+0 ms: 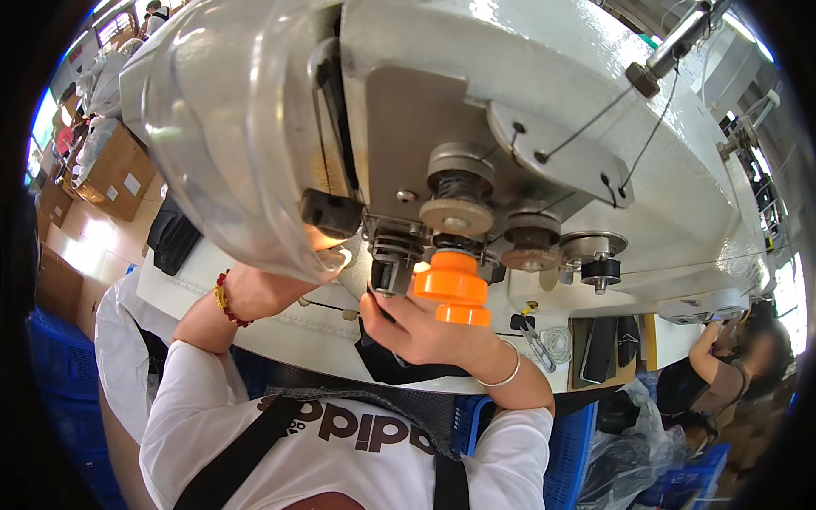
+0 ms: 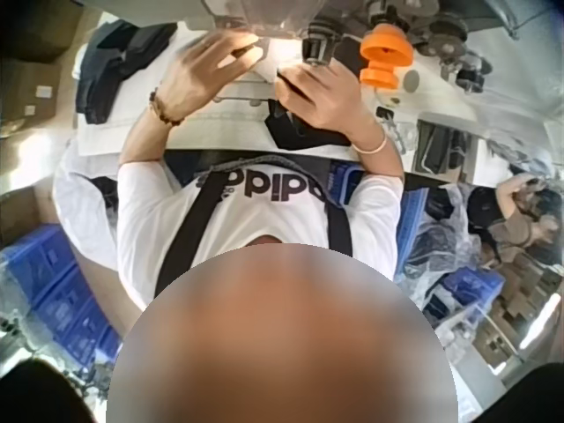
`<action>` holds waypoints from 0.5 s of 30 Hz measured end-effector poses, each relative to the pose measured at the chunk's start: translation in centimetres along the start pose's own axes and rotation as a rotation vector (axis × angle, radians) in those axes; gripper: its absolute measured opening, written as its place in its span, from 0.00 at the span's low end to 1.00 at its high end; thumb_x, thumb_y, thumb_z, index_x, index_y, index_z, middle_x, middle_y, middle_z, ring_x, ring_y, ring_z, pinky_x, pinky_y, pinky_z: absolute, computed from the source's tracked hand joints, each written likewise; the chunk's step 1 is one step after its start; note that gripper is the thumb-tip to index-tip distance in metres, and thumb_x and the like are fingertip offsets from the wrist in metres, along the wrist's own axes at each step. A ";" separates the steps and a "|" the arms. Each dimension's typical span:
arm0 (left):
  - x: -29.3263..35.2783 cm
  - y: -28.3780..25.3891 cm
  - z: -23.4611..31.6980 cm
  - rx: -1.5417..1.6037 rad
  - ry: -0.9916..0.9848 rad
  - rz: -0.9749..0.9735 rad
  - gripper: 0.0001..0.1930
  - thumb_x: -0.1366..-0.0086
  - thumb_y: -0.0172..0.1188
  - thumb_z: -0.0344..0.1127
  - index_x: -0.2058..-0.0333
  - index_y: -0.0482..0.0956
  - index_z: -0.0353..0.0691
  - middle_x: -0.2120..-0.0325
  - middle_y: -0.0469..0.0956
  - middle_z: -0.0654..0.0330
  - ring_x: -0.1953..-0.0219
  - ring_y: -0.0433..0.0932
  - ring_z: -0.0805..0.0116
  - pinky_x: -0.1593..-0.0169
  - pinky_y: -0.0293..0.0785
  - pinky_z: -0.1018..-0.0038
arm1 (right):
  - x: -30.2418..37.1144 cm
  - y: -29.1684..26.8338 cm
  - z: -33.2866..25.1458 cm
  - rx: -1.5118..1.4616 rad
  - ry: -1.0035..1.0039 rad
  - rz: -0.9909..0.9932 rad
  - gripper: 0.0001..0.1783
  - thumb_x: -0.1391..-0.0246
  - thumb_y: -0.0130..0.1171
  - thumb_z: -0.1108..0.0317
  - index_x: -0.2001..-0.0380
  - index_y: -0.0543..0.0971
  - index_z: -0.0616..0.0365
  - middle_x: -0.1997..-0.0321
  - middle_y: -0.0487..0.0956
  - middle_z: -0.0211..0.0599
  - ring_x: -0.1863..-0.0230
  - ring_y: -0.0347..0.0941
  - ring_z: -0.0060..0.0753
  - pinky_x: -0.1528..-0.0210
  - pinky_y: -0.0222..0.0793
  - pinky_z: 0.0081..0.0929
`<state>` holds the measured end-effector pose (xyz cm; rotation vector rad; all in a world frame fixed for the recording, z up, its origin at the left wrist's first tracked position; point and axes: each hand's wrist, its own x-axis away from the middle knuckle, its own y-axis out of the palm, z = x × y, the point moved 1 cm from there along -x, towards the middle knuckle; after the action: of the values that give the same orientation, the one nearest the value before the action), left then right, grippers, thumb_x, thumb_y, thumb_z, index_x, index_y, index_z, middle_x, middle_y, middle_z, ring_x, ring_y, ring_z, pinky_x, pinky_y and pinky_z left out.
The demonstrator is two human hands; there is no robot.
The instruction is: Sew together the upper components of a shoe using an industrial sewing machine.
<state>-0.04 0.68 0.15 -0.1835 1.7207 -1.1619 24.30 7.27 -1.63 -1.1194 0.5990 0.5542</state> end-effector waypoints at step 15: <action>-0.6 -0.4 -0.4 -0.012 0.022 -0.018 0.13 0.51 0.64 0.29 0.63 0.81 0.39 0.60 0.79 0.62 0.69 0.82 0.69 0.72 0.77 0.77 | -0.9 -0.3 0.2 0.066 -0.130 0.036 0.11 0.62 0.69 0.75 0.70 0.83 0.51 0.64 0.83 0.29 0.63 0.80 0.35 0.62 0.78 0.33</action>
<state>-0.25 1.06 0.81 -0.1939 1.7489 -1.1710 23.93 7.29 -0.74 -1.0038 0.5217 0.6288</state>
